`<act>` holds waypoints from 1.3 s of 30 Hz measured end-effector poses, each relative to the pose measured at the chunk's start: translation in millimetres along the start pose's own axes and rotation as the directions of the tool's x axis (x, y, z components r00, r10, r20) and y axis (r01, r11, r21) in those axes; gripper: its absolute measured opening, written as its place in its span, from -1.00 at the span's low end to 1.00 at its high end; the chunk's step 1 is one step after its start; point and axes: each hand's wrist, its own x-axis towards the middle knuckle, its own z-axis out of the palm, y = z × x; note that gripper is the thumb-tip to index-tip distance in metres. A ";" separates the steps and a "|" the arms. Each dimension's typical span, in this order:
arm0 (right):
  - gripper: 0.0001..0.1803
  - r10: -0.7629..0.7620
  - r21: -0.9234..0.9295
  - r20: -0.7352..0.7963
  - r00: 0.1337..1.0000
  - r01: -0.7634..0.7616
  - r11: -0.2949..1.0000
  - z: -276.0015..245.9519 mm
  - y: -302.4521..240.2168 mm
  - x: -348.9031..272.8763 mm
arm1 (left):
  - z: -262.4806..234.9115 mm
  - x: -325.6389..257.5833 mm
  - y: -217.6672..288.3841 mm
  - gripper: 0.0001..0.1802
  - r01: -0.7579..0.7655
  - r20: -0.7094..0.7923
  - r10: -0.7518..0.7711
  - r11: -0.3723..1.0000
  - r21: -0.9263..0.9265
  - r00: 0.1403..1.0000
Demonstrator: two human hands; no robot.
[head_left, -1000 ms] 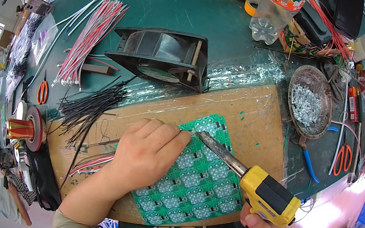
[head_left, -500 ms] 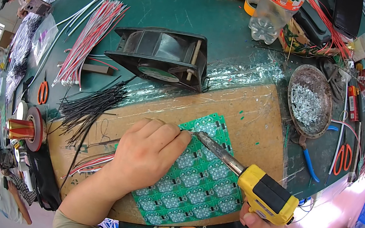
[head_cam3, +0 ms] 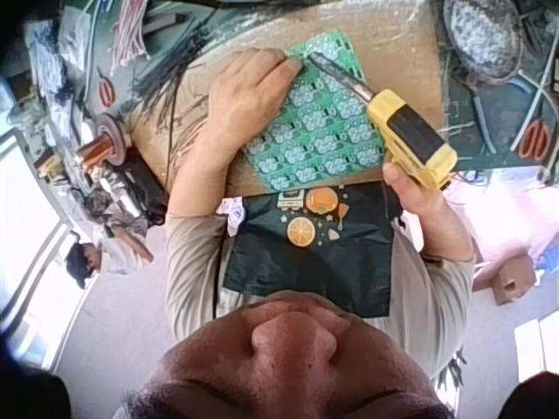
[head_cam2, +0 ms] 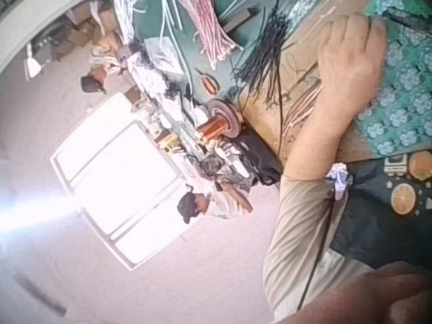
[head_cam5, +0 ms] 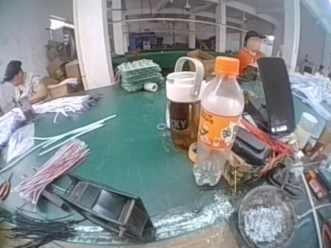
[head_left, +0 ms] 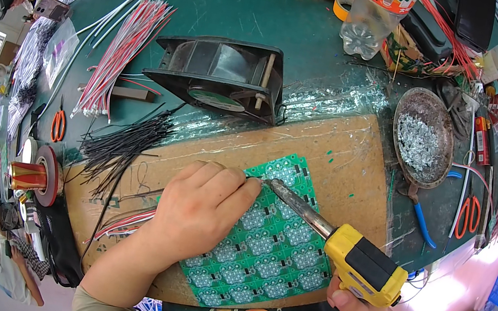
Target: The person secures wires to a printed circuit board using a hot glue gun.
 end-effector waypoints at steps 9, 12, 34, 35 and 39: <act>-0.37 -0.019 0.131 -0.036 0.999 0.024 0.991 -0.4 6.8 -6.1 | -2.1 1.1 0.9 -0.68 0.002 0.015 -0.002 1.000 0.002 1.000; -0.35 0.000 0.159 -0.039 0.999 0.006 0.987 0.2 7.7 -7.7 | -2.3 1.0 1.2 -0.68 0.002 0.015 -0.002 1.000 0.003 1.000; -0.62 0.041 0.093 -0.015 0.999 -0.039 0.995 -0.5 -3.9 -5.2 | 3.0 0.1 6.8 -0.72 0.018 -0.081 -0.022 0.999 -0.051 0.996; -0.62 0.040 0.093 -0.016 0.999 -0.039 0.995 -0.5 -4.3 -5.2 | 3.1 0.1 7.4 -0.72 0.017 -0.081 -0.021 0.999 -0.051 0.997; -0.62 0.042 0.054 -0.023 0.999 -0.041 0.998 0.2 -5.6 -3.7 | 3.4 -0.5 8.3 -0.70 0.015 -0.073 -0.016 1.000 -0.021 0.997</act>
